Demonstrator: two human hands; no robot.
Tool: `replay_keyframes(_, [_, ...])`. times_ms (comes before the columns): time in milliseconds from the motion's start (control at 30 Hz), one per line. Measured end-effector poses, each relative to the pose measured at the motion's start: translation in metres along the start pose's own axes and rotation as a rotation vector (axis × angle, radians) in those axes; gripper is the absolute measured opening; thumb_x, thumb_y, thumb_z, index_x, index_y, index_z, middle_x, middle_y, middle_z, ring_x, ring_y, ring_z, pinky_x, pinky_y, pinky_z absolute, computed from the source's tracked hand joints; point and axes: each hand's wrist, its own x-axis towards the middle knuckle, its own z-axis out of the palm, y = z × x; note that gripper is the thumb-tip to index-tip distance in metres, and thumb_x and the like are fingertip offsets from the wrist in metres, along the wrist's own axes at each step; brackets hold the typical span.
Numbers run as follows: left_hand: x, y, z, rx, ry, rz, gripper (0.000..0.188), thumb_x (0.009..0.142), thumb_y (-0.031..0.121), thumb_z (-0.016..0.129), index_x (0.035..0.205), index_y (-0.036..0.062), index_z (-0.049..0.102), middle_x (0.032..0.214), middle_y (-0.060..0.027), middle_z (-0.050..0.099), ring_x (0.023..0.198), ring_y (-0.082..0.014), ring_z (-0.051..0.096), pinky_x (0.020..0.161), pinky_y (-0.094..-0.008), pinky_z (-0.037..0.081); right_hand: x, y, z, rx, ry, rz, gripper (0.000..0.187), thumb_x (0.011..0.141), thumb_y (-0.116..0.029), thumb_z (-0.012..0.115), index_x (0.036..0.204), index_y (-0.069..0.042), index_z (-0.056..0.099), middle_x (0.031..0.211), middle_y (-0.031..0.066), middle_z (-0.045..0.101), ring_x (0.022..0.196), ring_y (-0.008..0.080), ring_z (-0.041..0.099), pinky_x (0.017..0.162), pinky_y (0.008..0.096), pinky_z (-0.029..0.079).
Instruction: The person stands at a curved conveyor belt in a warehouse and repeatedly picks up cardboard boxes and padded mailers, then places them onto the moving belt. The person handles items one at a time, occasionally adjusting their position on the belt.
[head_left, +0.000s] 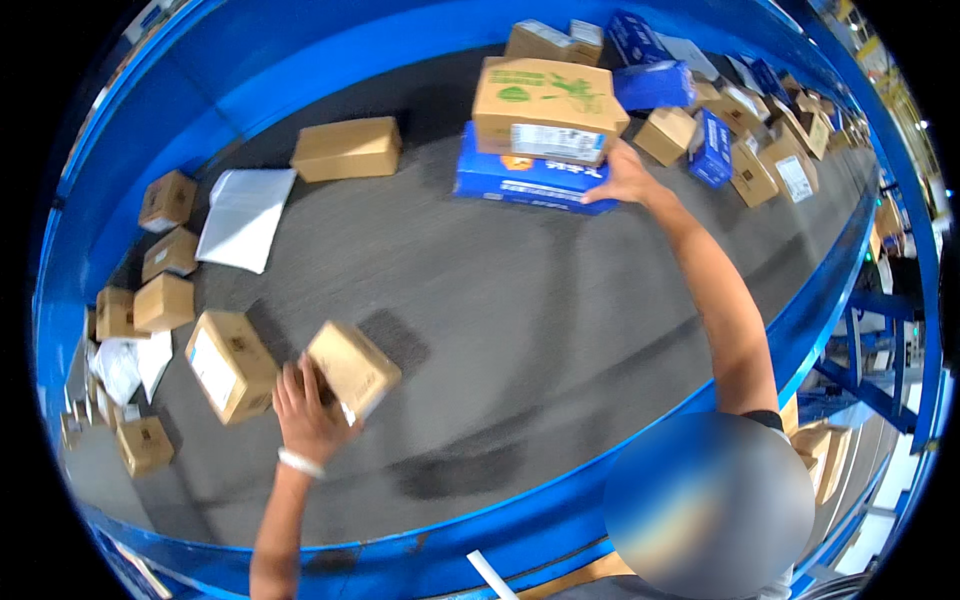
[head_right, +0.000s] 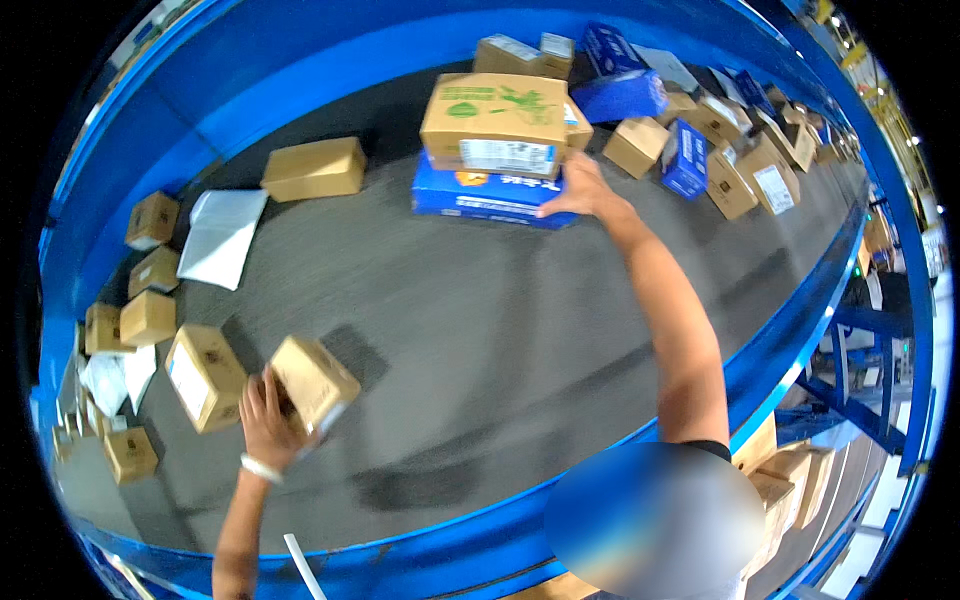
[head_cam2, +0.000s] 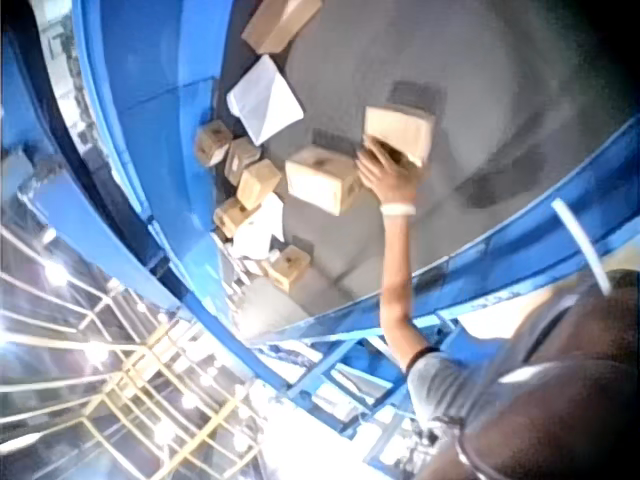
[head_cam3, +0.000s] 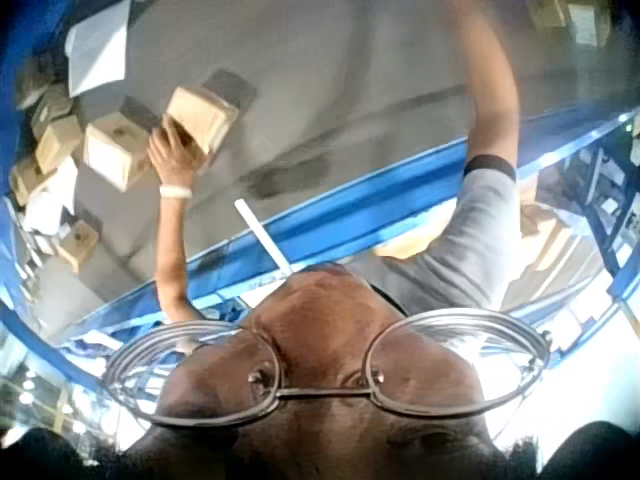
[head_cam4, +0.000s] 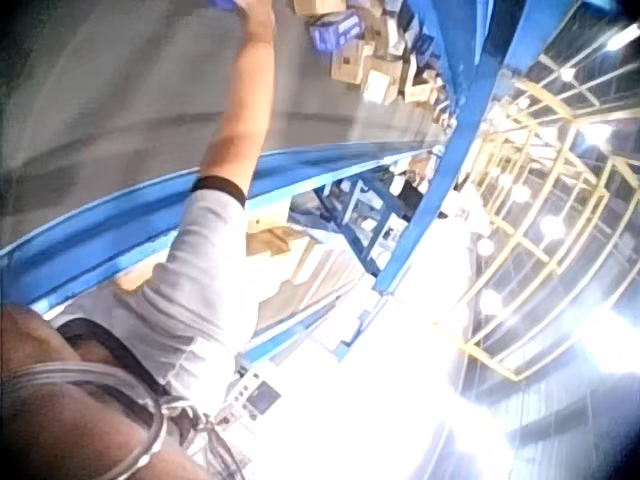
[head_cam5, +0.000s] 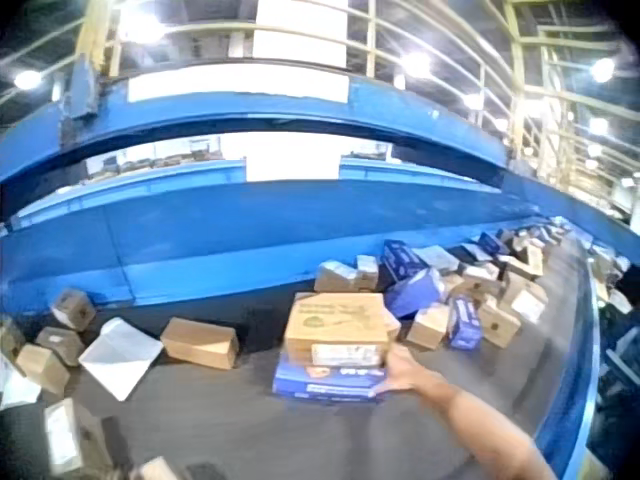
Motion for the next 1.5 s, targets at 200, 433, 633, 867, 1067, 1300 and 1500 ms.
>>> replay_keyframes(200, [-0.057,0.096,0.026,-0.090,-0.056,-0.064,0.124,0.058,0.043,0.092,0.158,0.0080,0.028,0.148,-0.0237,0.041,0.137,-0.0412,0.042,0.113,-0.0549,0.036,0.001,-0.026,0.043,-0.179,-0.186,0.065,0.125,0.054,-0.079,0.081,0.150,-0.007,0.048,0.143,0.0317,0.047,0.139,0.0485,0.037,0.118,0.0626,0.023])
replay_keyframes(433, [-0.043,0.102,0.036,-0.089,-0.076,-0.055,0.116,0.064,0.044,0.089,0.157,0.0076,0.030,0.147,-0.0219,0.043,0.135,-0.0384,0.045,0.111,-0.0523,0.039,-0.190,-0.110,0.003,-0.116,-0.238,0.148,0.139,0.057,-0.058,0.089,0.155,0.011,0.020,0.134,0.0315,0.048,0.127,0.0438,0.047,0.108,0.0522,0.035])
replay_keyframes(633, [-0.012,0.112,0.030,-0.111,-0.165,-0.121,0.109,0.068,0.045,0.086,0.156,0.0073,0.032,0.146,-0.0204,0.046,0.134,-0.0361,0.047,0.109,-0.0501,0.041,-0.266,-0.136,-0.018,0.104,-0.283,0.162,0.133,0.053,-0.053,0.091,0.155,0.005,0.028,0.140,0.0281,0.047,0.130,0.0440,0.047,0.105,0.0589,0.036])
replay_keyframes(867, [-0.022,0.168,-0.026,-0.915,-0.334,-0.536,0.102,0.073,0.046,0.083,0.154,0.0070,0.035,0.144,-0.0186,0.049,0.132,-0.0334,0.050,0.107,-0.0475,0.044,-0.376,-0.133,-0.237,1.725,-0.552,0.677,0.094,0.074,-0.052,0.078,0.150,-0.006,0.047,0.147,0.0190,0.053,0.132,0.0361,0.054,0.110,0.0493,0.044])
replay_keyframes(1067, [-0.051,0.348,-0.094,-1.616,-0.523,-0.622,0.096,0.078,0.047,0.080,0.153,0.0067,0.037,0.143,-0.0171,0.051,0.131,-0.0311,0.052,0.105,-0.0453,0.046,-0.626,-0.037,-0.446,0.964,0.250,0.656,0.093,0.068,-0.036,0.087,0.152,-0.018,0.050,0.147,0.0182,0.052,0.134,0.0308,0.052,0.113,0.0411,0.042])
replay_keyframes(1300, [-0.063,0.622,-0.128,-1.915,-0.933,-0.443,0.089,0.083,0.048,0.077,0.152,0.0064,0.040,0.142,-0.0153,0.054,0.129,-0.0284,0.055,0.103,-0.0428,0.049,-0.893,0.084,-0.558,0.042,0.535,0.955,0.086,0.061,-0.055,0.085,0.142,-0.033,0.063,0.124,0.0178,0.059,0.121,0.0348,0.054,0.106,0.0435,0.044])
replay_keyframes(1500, [-0.049,0.887,-0.163,-1.924,-1.241,-0.187,0.083,0.087,0.048,0.074,0.151,0.0061,0.042,0.141,-0.0138,0.056,0.128,-0.0261,0.058,0.101,-0.0406,0.051,-1.058,0.195,-0.524,0.007,0.437,1.219,0.092,0.059,-0.053,0.085,0.146,-0.046,0.054,0.139,0.0208,0.050,0.133,0.0404,0.046,0.115,0.0515,0.031])
